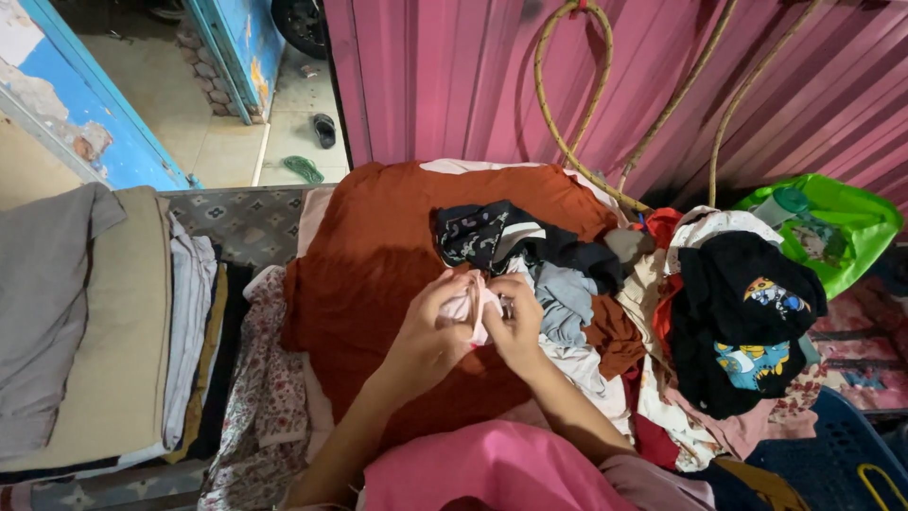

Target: The person folds a light-colored shirt and places it on a stack. They then pick up a black garment from a blue basket, turn it inside out, and fold it. The person continues to sort through the basket, folding a black t-shirt with a graphic, a brown shirt, and a pink shirt, placing each on the bed.

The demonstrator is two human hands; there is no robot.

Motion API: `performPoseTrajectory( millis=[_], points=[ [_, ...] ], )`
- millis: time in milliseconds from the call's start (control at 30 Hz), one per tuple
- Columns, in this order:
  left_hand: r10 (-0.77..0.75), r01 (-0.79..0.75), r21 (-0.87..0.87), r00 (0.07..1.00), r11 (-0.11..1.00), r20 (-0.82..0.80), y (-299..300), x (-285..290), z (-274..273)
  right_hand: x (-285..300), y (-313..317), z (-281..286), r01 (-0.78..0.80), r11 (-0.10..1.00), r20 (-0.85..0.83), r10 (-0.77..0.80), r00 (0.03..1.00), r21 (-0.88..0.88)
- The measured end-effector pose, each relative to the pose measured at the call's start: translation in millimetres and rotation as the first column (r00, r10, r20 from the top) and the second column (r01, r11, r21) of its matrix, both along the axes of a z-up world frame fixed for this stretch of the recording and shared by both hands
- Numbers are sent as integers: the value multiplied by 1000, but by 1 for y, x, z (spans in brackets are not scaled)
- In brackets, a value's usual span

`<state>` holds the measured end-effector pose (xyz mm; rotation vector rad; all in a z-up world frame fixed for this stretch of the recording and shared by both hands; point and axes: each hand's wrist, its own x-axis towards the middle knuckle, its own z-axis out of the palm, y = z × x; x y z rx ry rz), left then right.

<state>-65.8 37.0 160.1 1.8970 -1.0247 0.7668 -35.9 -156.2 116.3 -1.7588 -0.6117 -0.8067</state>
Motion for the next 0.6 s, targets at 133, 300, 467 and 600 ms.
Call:
performPoseTrajectory(
  millis=[133, 300, 467, 600],
  points=[
    [146, -165, 77, 967, 983, 208, -9, -6, -5, 0, 2, 4, 16, 1000, 74, -18, 997, 24],
    [186, -192, -76, 979, 979, -82, -22, -8, -5, -2, -2, 9, 36, 991, 249, -3, 968, -127],
    [73, -183, -290, 932, 939, -355, -34, 4, -8, -4, -7, 20, 91, 964, 460, 35, 887, -249],
    [-150, -130, -439, 823, 889, -547, -33, 11, -9, -4, -13, 25, 114, 942, 535, 78, 841, -317]
  ],
)
